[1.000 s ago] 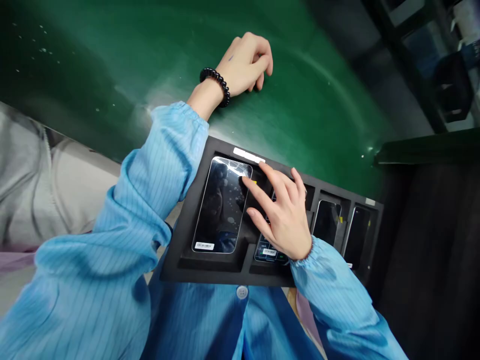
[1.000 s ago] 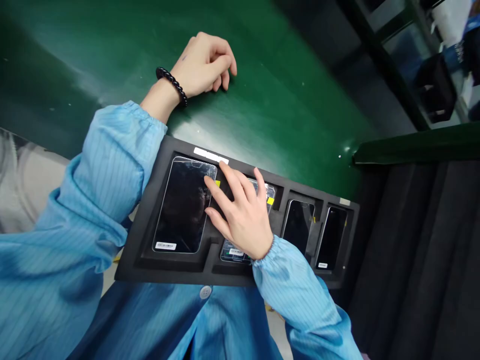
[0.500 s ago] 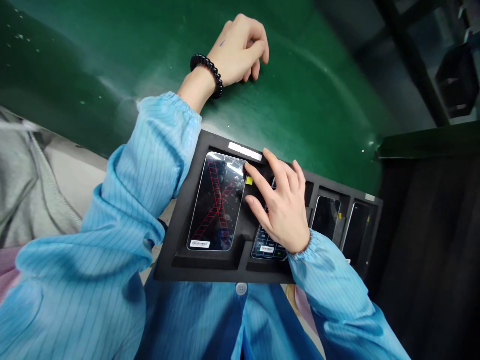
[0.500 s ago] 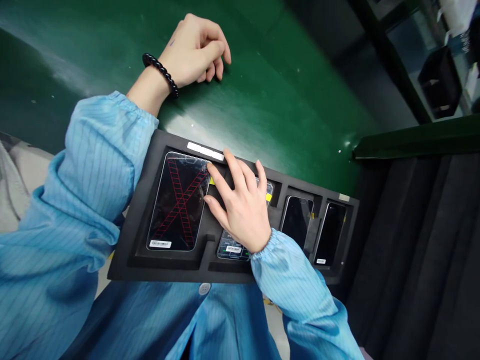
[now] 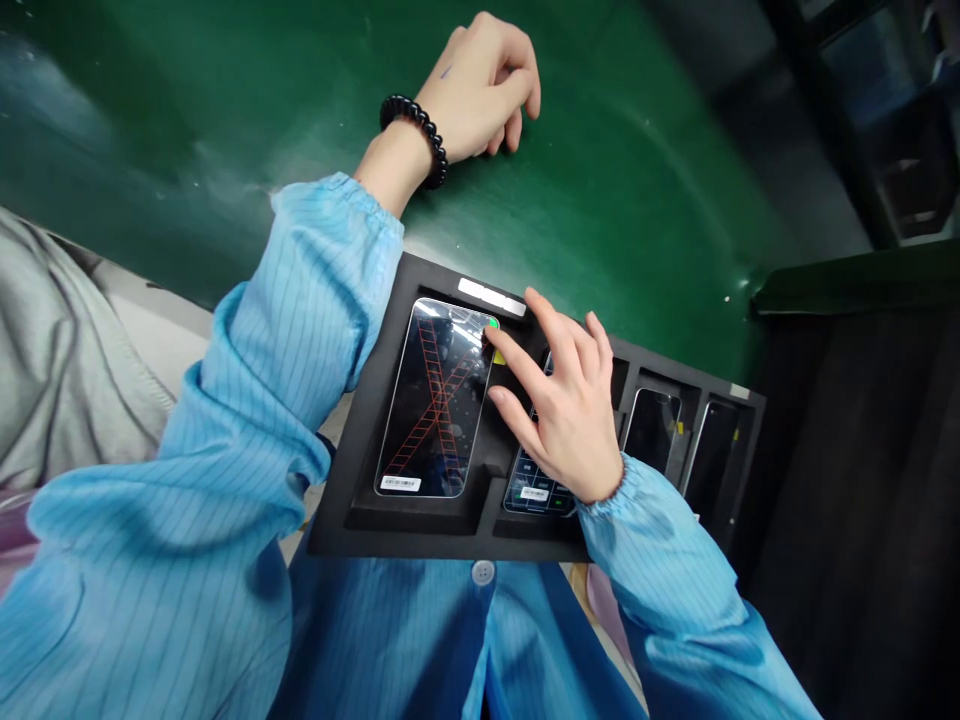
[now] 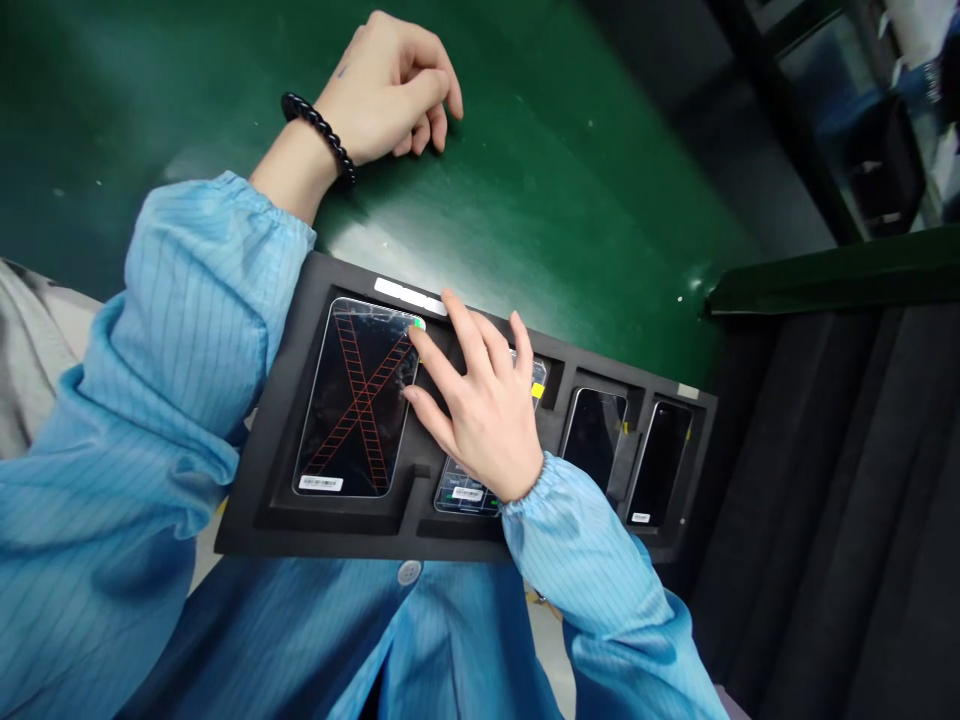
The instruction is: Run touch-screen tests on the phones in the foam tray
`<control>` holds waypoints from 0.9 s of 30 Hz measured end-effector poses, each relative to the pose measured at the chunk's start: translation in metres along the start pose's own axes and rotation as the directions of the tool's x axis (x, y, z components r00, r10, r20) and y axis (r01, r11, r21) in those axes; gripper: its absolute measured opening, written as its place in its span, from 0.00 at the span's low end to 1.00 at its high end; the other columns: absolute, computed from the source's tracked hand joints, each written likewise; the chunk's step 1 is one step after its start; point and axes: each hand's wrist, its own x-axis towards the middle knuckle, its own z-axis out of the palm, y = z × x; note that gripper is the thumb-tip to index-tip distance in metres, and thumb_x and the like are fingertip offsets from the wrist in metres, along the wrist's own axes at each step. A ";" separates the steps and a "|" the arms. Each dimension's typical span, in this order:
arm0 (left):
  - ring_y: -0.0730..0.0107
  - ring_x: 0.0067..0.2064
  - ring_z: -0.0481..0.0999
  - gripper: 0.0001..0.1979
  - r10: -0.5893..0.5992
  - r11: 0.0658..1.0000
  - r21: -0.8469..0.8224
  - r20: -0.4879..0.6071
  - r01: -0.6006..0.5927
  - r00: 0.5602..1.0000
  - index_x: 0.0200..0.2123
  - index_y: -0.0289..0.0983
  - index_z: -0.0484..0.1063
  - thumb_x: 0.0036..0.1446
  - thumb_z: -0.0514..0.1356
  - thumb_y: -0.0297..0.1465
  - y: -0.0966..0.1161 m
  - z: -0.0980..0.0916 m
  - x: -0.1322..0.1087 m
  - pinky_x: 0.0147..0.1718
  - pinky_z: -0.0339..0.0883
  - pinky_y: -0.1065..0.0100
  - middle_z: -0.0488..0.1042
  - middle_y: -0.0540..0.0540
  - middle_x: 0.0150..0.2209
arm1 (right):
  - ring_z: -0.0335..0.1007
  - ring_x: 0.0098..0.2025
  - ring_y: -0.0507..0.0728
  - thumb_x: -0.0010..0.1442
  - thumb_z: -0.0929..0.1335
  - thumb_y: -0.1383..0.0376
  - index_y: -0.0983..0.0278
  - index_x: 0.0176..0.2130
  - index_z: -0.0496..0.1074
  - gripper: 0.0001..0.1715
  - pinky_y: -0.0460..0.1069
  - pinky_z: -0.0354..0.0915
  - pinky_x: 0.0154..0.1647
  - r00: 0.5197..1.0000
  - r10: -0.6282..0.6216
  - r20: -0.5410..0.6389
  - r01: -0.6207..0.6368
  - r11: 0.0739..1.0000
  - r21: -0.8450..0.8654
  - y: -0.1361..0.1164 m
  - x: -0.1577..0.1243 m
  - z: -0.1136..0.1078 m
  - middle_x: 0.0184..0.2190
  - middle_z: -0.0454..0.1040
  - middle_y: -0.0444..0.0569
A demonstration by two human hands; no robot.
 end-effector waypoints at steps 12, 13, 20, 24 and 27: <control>0.81 0.20 0.68 0.13 -0.012 1.000 0.002 0.009 0.012 1.000 0.34 0.27 0.75 0.56 0.50 0.21 0.000 -0.001 0.000 0.25 0.61 0.73 0.76 0.43 0.25 | 0.59 0.66 0.67 0.72 0.60 0.53 0.58 0.61 0.69 0.24 0.70 0.48 0.71 0.998 -0.065 -0.006 0.065 0.998 -0.004 -0.005 -0.003 -0.002 0.71 0.57 0.56; 0.80 0.20 0.68 0.13 -0.012 1.000 0.006 0.014 0.012 1.000 0.34 0.26 0.76 0.57 0.50 0.21 0.001 -0.002 0.000 0.24 0.61 0.73 0.76 0.43 0.25 | 0.59 0.66 0.67 0.71 0.61 0.53 0.58 0.60 0.69 0.24 0.71 0.48 0.71 0.997 -0.077 0.001 0.077 0.997 0.001 -0.006 -0.004 -0.002 0.71 0.57 0.55; 0.82 0.22 0.68 0.16 -0.055 0.998 0.030 0.050 0.054 0.997 0.39 0.24 0.76 0.60 0.48 0.21 0.005 -0.002 -0.001 0.27 0.59 0.73 0.76 0.44 0.27 | 0.59 0.66 0.67 0.71 0.60 0.53 0.58 0.60 0.70 0.24 0.70 0.47 0.71 0.990 -0.142 0.016 0.142 0.989 0.032 -0.015 -0.009 -0.003 0.70 0.59 0.54; 0.82 0.21 0.67 0.16 -0.073 0.997 0.006 0.072 0.073 0.995 0.42 0.25 0.75 0.60 0.48 0.22 0.002 -0.001 0.001 0.27 0.56 0.74 0.73 0.47 0.27 | 0.60 0.66 0.65 0.72 0.60 0.53 0.59 0.60 0.70 0.24 0.69 0.46 0.72 0.984 -0.176 0.026 0.175 0.984 0.038 -0.021 -0.013 -0.005 0.68 0.62 0.55; 0.82 0.21 0.65 0.15 -0.054 0.997 -0.053 0.048 0.057 0.997 0.39 0.28 0.74 0.60 0.48 0.24 -0.003 0.001 0.001 0.25 0.54 0.75 0.72 0.49 0.26 | 0.60 0.65 0.65 0.72 0.60 0.52 0.59 0.60 0.71 0.25 0.68 0.45 0.72 0.981 -0.190 0.032 0.188 0.981 0.048 -0.025 -0.017 -0.004 0.69 0.61 0.54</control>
